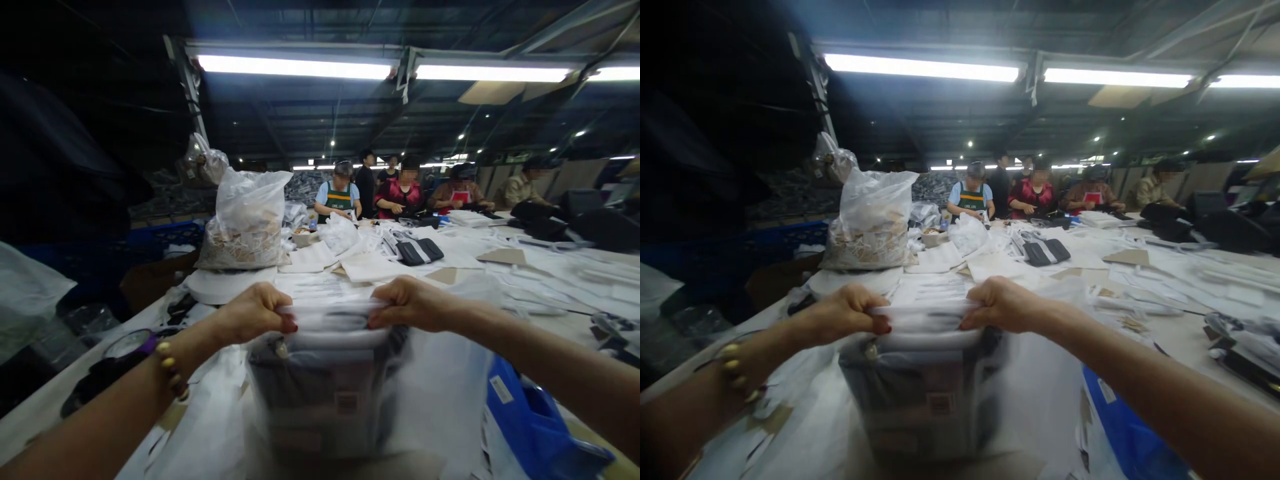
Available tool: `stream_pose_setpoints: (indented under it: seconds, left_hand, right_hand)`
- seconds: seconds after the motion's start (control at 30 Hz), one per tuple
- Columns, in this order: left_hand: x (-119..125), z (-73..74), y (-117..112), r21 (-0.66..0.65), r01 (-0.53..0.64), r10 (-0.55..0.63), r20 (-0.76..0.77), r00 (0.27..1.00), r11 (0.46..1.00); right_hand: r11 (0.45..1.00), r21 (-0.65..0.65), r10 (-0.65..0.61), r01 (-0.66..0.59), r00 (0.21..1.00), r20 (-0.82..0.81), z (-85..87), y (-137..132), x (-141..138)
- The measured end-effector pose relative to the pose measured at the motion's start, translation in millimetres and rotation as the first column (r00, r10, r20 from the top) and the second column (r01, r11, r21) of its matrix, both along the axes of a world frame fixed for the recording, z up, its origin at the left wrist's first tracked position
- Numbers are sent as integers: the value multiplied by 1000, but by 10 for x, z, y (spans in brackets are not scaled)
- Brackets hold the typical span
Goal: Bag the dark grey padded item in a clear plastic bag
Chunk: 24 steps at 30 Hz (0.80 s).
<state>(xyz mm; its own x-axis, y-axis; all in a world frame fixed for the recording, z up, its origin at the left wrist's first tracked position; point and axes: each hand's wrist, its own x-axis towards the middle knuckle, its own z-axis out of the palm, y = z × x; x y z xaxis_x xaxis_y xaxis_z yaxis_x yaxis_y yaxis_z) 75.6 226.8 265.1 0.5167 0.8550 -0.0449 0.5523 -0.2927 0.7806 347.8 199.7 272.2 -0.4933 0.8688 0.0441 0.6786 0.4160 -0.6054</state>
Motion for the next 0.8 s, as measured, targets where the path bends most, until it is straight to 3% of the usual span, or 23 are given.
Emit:
stream_pose_setpoints:
  seconds: [0.2, 0.5, 0.63, 0.7, 0.73, 0.77, 0.8]
  left_hand:
    - [-6, -25, 67, 137, -39, 46, -49, 998, 990]
    - [-57, -37, 134, 206, -30, 55, -119, 991, 978]
    - [-69, 95, 200, 320, -40, 96, -163, 982, 947]
    - [-92, 156, 119, 426, -74, 152, -153, 976, 902]
    - [-112, 146, 37, 524, -61, 168, -159, 973, 849]
    - [-138, 89, -71, 634, -33, 179, -167, 970, 773]
    - [-168, -24, -200, 780, 63, 163, -208, 964, 622]
  right_hand:
    - [970, 234, 30, -67, 987, 158, -52, 113, -51]
    - [976, 212, 24, -57, 987, 157, -125, 224, -97]
    - [939, 339, -40, -51, 966, 254, 35, 300, -121]
    - [871, 489, -100, -57, 952, 288, 141, 233, -104]
    - [822, 563, -112, -87, 944, 310, 158, 151, -91]
    - [759, 637, -110, -136, 937, 332, 131, 35, -81]
    - [691, 694, -95, -202, 927, 364, 48, -112, -75]
